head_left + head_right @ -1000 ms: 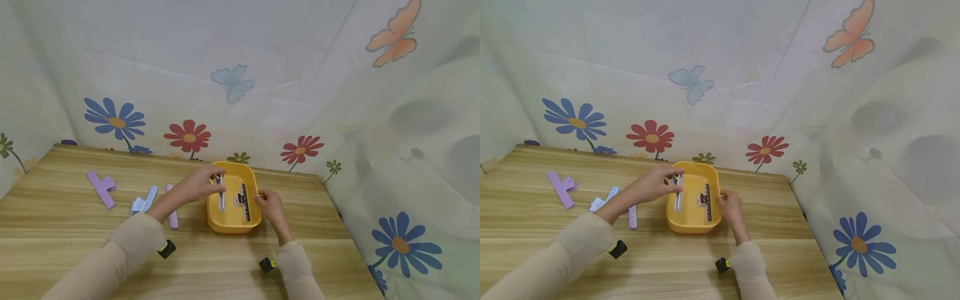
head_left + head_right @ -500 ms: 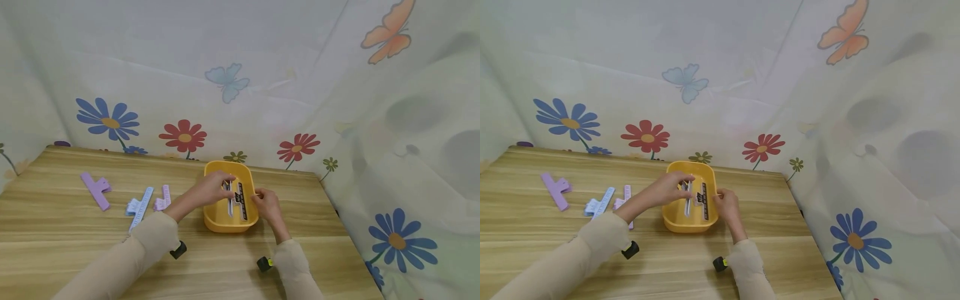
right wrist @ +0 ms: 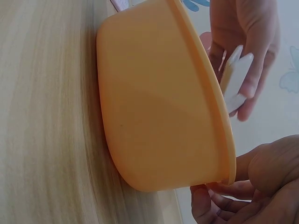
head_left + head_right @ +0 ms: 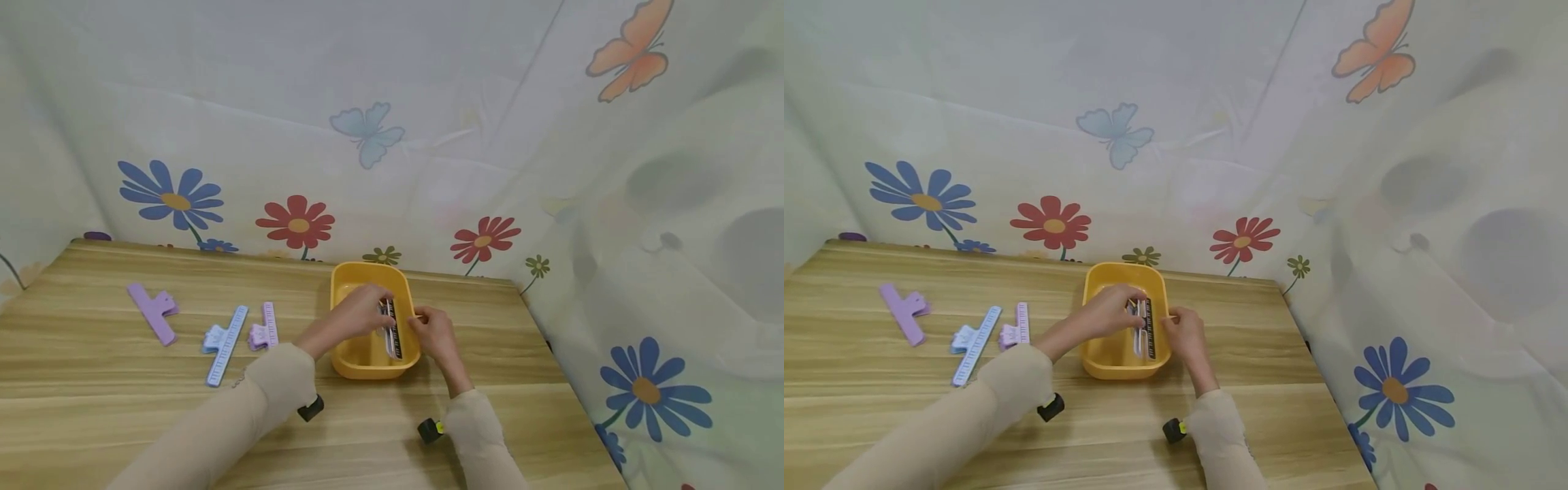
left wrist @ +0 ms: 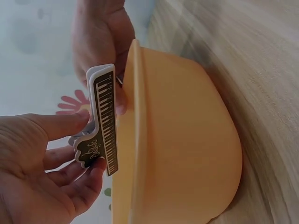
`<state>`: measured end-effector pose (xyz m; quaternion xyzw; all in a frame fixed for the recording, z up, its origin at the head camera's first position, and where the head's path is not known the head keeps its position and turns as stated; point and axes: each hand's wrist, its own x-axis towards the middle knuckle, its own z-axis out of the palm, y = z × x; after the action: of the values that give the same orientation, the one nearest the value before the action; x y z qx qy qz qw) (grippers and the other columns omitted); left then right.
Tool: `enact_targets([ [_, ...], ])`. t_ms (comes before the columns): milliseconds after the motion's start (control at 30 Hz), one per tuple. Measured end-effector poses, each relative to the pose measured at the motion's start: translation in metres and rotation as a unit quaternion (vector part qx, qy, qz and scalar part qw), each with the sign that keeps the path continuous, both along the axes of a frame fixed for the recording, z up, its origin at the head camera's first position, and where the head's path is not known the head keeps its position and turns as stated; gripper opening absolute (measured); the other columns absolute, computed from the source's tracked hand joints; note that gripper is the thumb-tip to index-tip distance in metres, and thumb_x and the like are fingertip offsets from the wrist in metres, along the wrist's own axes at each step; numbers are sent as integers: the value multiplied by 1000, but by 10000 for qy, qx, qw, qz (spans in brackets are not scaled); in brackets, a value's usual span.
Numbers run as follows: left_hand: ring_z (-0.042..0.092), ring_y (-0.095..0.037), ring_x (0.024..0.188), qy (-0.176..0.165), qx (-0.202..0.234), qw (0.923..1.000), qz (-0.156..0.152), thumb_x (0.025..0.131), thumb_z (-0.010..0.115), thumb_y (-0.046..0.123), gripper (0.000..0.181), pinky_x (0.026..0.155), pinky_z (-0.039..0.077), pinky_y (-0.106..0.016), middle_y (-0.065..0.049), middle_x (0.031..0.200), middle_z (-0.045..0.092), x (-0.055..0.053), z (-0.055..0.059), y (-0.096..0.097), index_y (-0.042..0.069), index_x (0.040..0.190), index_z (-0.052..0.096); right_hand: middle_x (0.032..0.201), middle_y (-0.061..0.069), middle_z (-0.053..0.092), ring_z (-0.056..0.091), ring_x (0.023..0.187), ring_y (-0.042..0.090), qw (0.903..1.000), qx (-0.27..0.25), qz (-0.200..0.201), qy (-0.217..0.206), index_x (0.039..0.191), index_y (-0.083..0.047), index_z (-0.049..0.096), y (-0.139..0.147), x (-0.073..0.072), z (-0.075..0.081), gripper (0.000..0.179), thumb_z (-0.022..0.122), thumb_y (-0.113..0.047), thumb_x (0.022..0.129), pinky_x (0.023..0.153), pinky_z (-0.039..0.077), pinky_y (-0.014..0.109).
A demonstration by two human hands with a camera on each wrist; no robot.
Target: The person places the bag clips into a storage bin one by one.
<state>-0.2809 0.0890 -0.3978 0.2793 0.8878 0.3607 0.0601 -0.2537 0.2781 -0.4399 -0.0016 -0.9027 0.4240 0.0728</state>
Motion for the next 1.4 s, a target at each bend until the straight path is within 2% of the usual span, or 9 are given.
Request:
enact_targets([
  [267, 60, -26, 111, -79, -139, 9998, 102, 92, 80, 12, 48, 100, 52, -41, -18, 130, 65, -4, -9, 17, -6, 134, 64, 88, 23, 73, 73, 82, 36, 9999, 18, 46, 118, 113, 15, 70, 1, -1, 1, 23, 66, 2, 95, 65, 60, 33],
  [400, 58, -24, 104, -238, -146, 9995, 168, 91, 80, 12, 49, 97, 52, -39, -18, 129, 65, -7, -12, 22, -6, 134, 64, 90, 24, 73, 73, 84, 36, 9999, -16, 93, 107, 114, 17, 69, 1, 0, 1, 23, 66, 2, 95, 66, 61, 35],
  [533, 58, -25, 106, -304, -219, 9991, 201, 92, 79, 12, 48, 99, 51, -40, -18, 130, 64, -10, -15, 24, -5, 134, 64, 93, 25, 74, 73, 87, 37, 10000, -72, 58, 8, 116, 16, 69, 1, 0, 2, 24, 66, 2, 96, 68, 62, 37],
  [800, 58, -30, 122, -170, -421, 9987, 229, 94, 77, 13, 46, 105, 48, -44, -18, 133, 64, -16, -23, 27, -4, 134, 64, 90, 25, 73, 73, 86, 42, 9998, -54, 169, 120, 115, 17, 68, 2, -1, 1, 25, 66, 2, 95, 66, 62, 37],
  [967, 56, -32, 127, -156, -449, 9985, 274, 94, 76, 11, 46, 108, 46, -45, -19, 134, 63, -18, -28, 29, -4, 135, 63, 93, 26, 73, 73, 89, 43, 9999, -86, 136, -17, 117, 16, 68, 2, -2, -1, 26, 66, 1, 96, 67, 62, 37],
  [1133, 56, -32, 128, -202, -407, 9983, 353, 93, 76, 10, 46, 108, 46, -45, -19, 135, 62, -21, -31, 29, -4, 135, 63, 93, 24, 74, 73, 88, 40, 10000, -23, 69, -53, 116, 15, 69, 2, -2, -1, 25, 66, 0, 96, 68, 62, 38],
  [1400, 57, -28, 119, -294, -377, 9980, 421, 93, 76, 9, 47, 104, 48, -42, -19, 135, 62, -27, -35, 29, -5, 135, 62, 93, 22, 74, 74, 86, 36, 9998, 39, 16, -170, 117, 13, 70, 1, -1, 2, 24, 66, -1, 98, 68, 61, 36],
])
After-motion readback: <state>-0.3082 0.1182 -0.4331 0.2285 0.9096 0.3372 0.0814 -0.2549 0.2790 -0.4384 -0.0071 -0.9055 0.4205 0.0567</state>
